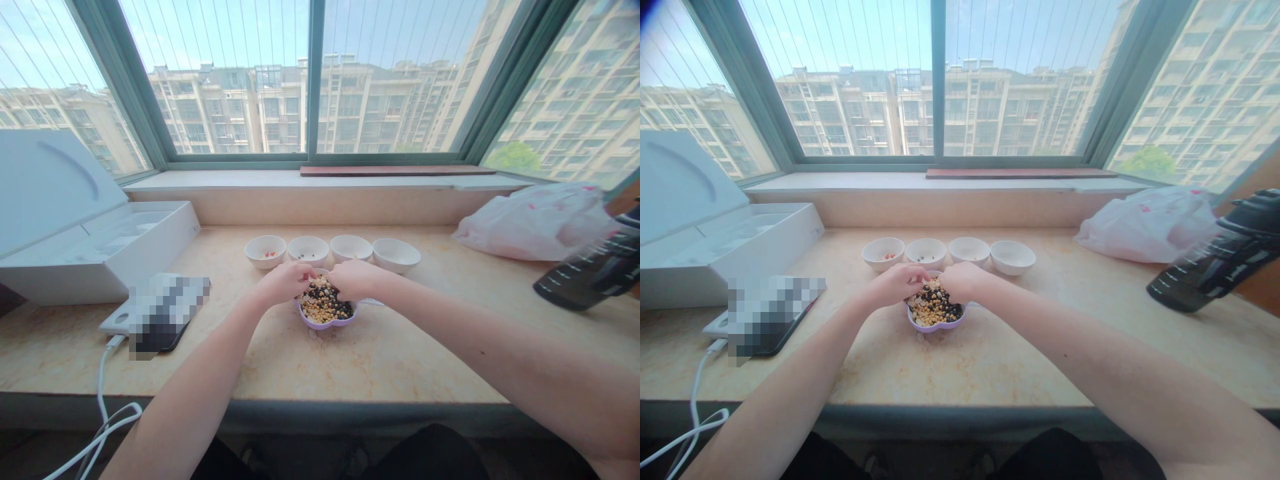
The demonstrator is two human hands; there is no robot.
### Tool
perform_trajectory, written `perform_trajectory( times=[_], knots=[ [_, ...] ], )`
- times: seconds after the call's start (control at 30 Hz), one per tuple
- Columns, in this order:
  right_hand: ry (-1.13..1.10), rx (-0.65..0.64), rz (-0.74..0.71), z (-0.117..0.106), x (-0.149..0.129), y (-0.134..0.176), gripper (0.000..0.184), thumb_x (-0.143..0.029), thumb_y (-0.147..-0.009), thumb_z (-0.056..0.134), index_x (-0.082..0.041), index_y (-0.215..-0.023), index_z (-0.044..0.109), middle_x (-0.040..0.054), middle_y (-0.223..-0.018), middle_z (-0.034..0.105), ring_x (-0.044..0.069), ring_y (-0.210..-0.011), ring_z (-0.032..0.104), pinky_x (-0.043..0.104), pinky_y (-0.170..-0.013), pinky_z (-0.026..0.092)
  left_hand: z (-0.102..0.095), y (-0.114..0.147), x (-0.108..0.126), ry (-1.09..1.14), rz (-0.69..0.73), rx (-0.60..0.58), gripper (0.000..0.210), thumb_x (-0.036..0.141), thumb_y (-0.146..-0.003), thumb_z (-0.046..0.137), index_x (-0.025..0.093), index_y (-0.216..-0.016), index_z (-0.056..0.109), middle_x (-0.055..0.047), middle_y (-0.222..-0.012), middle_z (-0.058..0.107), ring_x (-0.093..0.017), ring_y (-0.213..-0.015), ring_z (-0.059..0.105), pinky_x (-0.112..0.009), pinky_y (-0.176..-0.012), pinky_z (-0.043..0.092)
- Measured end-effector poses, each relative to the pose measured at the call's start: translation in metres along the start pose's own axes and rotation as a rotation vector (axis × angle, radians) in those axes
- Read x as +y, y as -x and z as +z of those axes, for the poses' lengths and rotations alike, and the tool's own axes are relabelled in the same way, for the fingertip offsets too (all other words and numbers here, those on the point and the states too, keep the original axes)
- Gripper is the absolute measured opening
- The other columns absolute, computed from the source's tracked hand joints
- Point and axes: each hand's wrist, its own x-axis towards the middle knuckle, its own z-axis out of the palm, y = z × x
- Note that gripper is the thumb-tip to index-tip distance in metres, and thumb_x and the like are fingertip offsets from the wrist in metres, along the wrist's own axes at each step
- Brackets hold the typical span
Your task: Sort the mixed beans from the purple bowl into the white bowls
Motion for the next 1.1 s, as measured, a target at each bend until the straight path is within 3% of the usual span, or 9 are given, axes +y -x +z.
perform_trajectory(
  times=[0.13,0.5,0.73,0.9,1.1],
  knots=[
    [-0.054,-0.090,-0.036,-0.008,0.007,0.001,0.021,-0.030,-0.081,0.061,-0.017,-0.090,0.076,0.0098,-0.086,0.072,0.022,-0.073,0.066,0.029,-0.059,0.041,0.000,0.000,0.001,0.014,0.002,-0.003,0.024,0.014,-0.085,0.055,0.018,-0.097,0.075,-0.005,-0.090,0.074,-0.017,-0.078,0.065,-0.025,-0.072,0.051],
    [-0.669,-0.101,-0.035,0.002,0.029,-0.006,0.015,-0.032,-0.078,0.057,-0.019,-0.079,0.064,0.0015,-0.070,0.066,0.015,-0.066,0.057,0.025,-0.055,0.035,-0.005,0.000,0.004,0.070,-0.025,-0.021,0.027,0.014,-0.083,0.054,0.017,-0.099,0.076,-0.005,-0.086,0.073,-0.016,-0.076,0.064,-0.023,-0.065,0.049],
    [-1.022,-0.179,-0.040,0.000,0.027,-0.004,0.009,-0.027,-0.081,0.048,-0.020,-0.075,0.047,-0.0010,-0.062,0.055,0.009,-0.047,0.033,0.023,-0.046,0.021,-0.005,0.001,0.004,0.087,-0.021,-0.011,0.025,0.014,-0.084,0.055,0.018,-0.098,0.075,-0.004,-0.087,0.073,-0.016,-0.076,0.064,-0.023,-0.066,0.049],
    [-1.057,-0.197,0.016,0.000,0.022,-0.004,0.019,-0.030,-0.085,0.043,-0.021,-0.070,0.035,-0.0030,-0.056,0.041,0.009,-0.046,0.021,0.027,-0.046,0.018,-0.006,0.002,0.004,0.096,-0.022,-0.011,0.026,0.013,-0.084,0.054,0.018,-0.099,0.075,-0.005,-0.090,0.073,-0.016,-0.079,0.065,-0.024,-0.067,0.049],
    [-1.160,-0.114,-0.004,0.005,0.019,-0.003,0.025,-0.035,-0.087,0.040,-0.022,-0.068,0.032,-0.0034,-0.057,0.036,0.010,-0.047,0.020,0.027,-0.047,0.021,-0.006,0.002,0.004,0.096,-0.023,-0.023,0.026,0.015,-0.085,0.054,0.019,-0.100,0.075,-0.004,-0.092,0.073,-0.017,-0.081,0.065,-0.024,-0.069,0.049]
  ],
)
